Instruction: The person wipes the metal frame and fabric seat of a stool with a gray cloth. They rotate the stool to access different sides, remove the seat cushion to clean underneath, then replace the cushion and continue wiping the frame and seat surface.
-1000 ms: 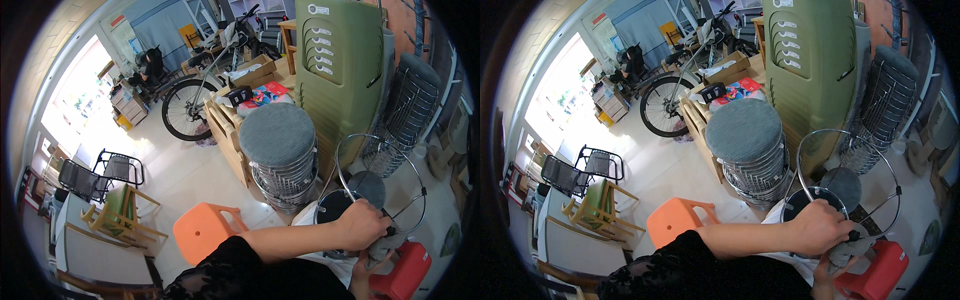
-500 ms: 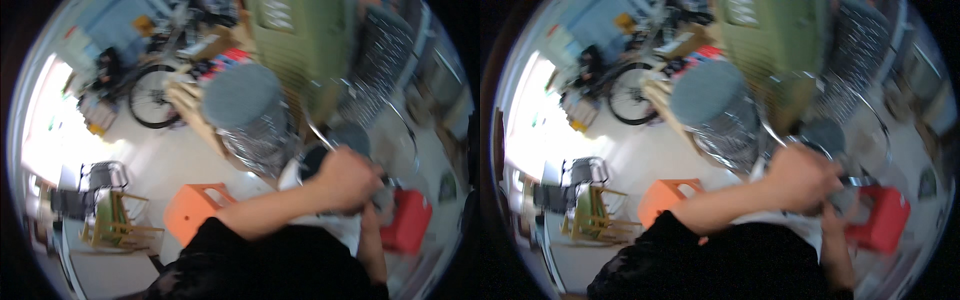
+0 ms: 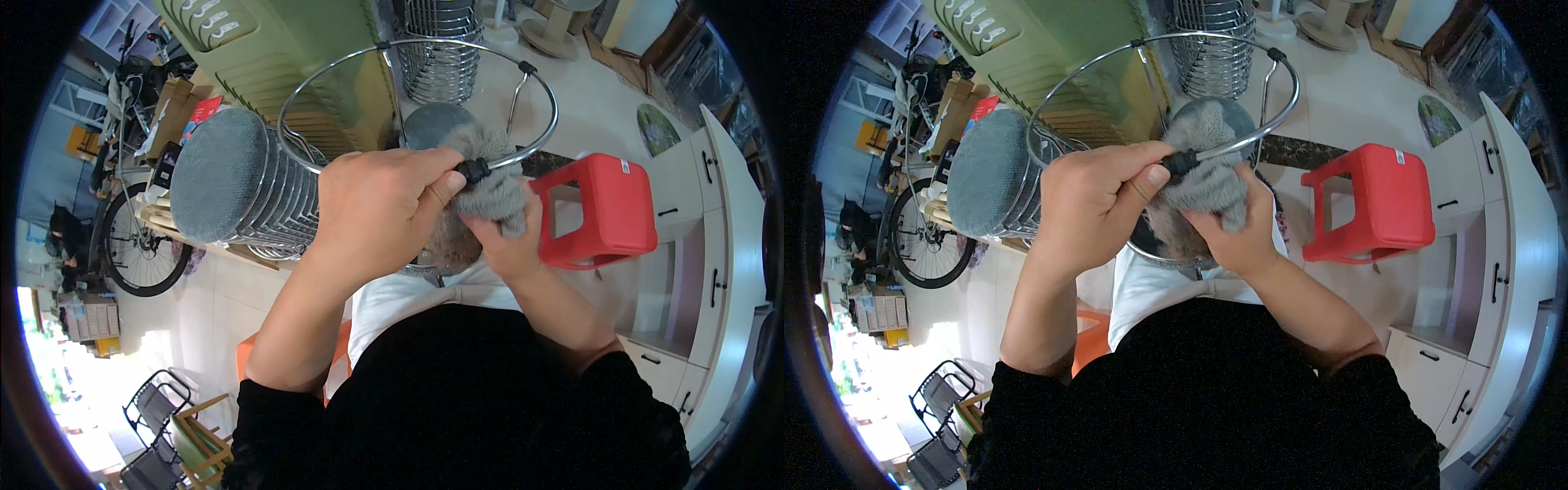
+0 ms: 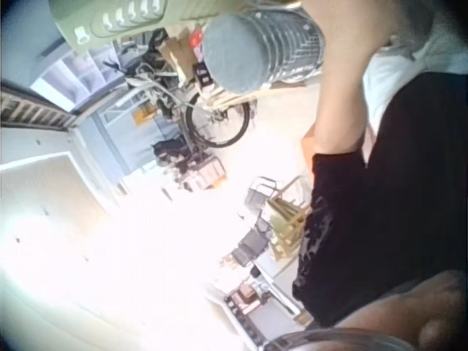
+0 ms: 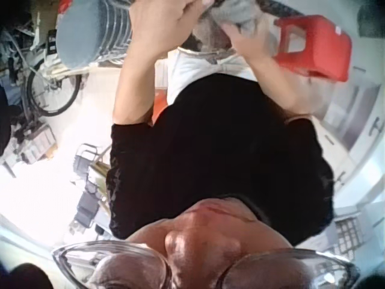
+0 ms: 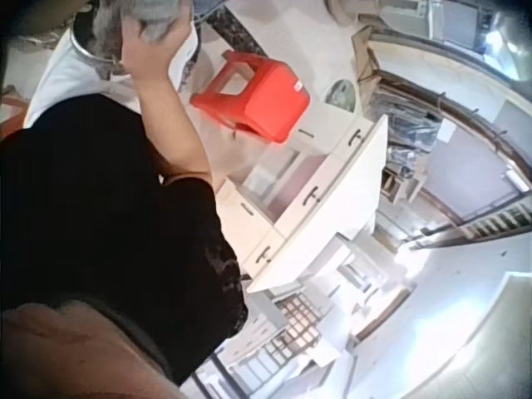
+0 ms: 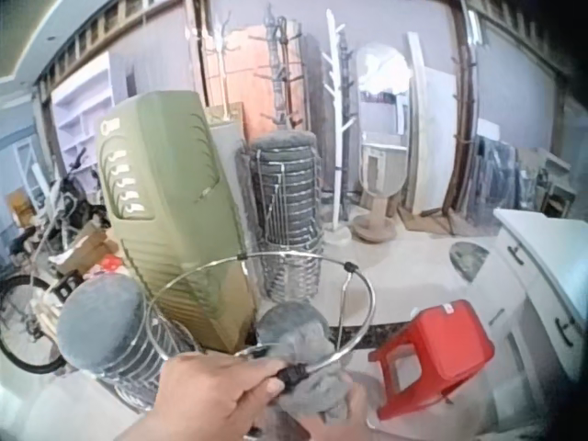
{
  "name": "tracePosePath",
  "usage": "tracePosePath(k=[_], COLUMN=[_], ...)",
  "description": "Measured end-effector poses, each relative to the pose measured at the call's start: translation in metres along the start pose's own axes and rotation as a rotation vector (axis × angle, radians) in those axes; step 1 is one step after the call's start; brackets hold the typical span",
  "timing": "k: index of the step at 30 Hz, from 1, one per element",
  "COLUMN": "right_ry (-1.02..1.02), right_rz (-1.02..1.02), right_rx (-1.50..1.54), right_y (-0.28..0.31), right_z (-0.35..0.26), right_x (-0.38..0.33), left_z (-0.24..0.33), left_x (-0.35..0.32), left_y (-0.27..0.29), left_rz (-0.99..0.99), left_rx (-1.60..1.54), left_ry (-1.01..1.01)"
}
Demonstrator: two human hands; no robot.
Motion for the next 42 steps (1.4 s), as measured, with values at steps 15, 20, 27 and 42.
tracePosePath(k=[15, 20, 27, 42], right_ry=[-0.257, -0.122, -0.211, -0.332], right_rz=[-0.144, 0.092, -0.074, 0.023], right_rx=[-0.011, 0.167, -0.045, 0.237], right_y=[-0.003, -0.002, -0.003, -0.005], right_z=[0.047, 0.007, 0.027, 0.037], right_x=[-0.057, 0.001, -0.027, -0.008], left_z=[-0.005, 0.001, -0.006, -0.026], left_x=[0.003, -0.001, 0.004, 0.011], left_y=[-0.002, -0.003, -0.004, -0.002], left_rz=[0.023, 0.041, 0.016, 0.078], left_rx=[-0.005, 0.033, -0.003, -0.017], left_ry=[0.01, -0.033, -0.019, -0.134])
Point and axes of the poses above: each hand's wrist, its own x-axis towards the middle knuckle, its own y-axis out of the back of the hand, z = x × y, the point moved 6 cm from there along x, towards the middle knuckle, and after that the axes turned 5 degrees about y, right-handed, at the moved point
